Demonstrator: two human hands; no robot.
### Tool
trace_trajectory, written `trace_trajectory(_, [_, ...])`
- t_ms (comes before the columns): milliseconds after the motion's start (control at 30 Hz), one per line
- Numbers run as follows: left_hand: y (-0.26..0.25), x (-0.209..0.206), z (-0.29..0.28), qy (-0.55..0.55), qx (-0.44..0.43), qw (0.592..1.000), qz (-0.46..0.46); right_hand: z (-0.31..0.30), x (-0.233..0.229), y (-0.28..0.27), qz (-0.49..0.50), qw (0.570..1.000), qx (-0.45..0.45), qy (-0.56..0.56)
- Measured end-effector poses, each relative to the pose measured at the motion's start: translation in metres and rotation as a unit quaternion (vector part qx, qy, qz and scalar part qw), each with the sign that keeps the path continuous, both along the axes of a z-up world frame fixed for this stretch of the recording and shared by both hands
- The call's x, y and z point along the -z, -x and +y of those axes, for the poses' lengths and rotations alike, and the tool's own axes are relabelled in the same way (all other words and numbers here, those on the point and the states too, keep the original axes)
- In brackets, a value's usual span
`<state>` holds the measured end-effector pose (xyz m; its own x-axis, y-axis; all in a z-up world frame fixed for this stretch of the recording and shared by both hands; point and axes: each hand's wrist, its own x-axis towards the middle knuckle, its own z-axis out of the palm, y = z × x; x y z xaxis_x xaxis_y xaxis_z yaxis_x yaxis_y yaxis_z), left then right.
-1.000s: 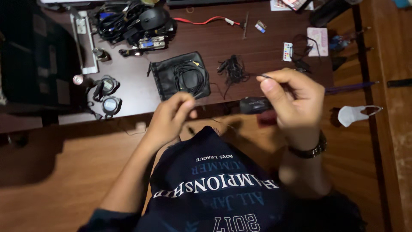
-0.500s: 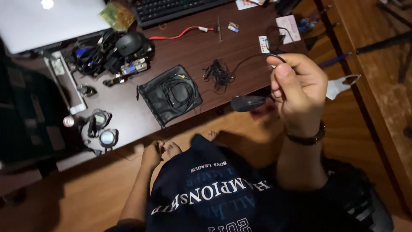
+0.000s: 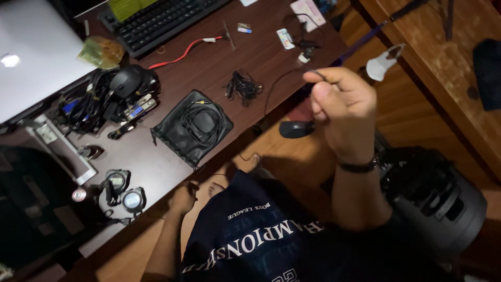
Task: The person organizes a cluttered desk by coiling various cables and placing them into a small black pouch. They handle a mouse, a power adapter, and several other wires, tidying the workspace.
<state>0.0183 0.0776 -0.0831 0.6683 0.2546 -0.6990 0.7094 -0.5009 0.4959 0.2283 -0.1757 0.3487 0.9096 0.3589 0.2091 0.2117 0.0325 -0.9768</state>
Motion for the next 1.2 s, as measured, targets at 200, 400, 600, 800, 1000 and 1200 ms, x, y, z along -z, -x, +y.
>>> trace_trajectory(200, [-0.041, -0.128, -0.030, 0.202, 0.046, 0.924, -0.321, 0.005, -0.004, 0.005, -0.065, 0.990, -0.070, 0.103])
trace_trajectory(400, [-0.080, -0.304, -0.044, 0.089, -0.006, 0.759, -0.645, 0.032, -0.007, 0.016, -0.071, 0.965, -0.137, 0.211])
trace_trajectory(600, [-0.114, -0.382, -0.022, 0.135, 0.128, 0.816, -0.547, 0.042, 0.012, 0.007, -0.011, 0.971, -0.189, 0.143])
trace_trajectory(800, [-0.127, -0.388, 0.002, 0.122, 0.140, 0.810, -0.557, 0.028, 0.041, -0.011, -0.012, 0.963, -0.223, 0.148])
trace_trajectory(1000, [-0.142, -0.371, 0.026, 0.295, -0.012, 0.782, -0.550, 0.026, 0.059, -0.037, -0.061, 0.944, -0.310, 0.099])
trace_trajectory(1200, [-0.149, -0.361, 0.042, 0.448, -0.118, 0.743, -0.482, 0.044, 0.034, -0.068, 0.131, 0.910, -0.394, 0.004])
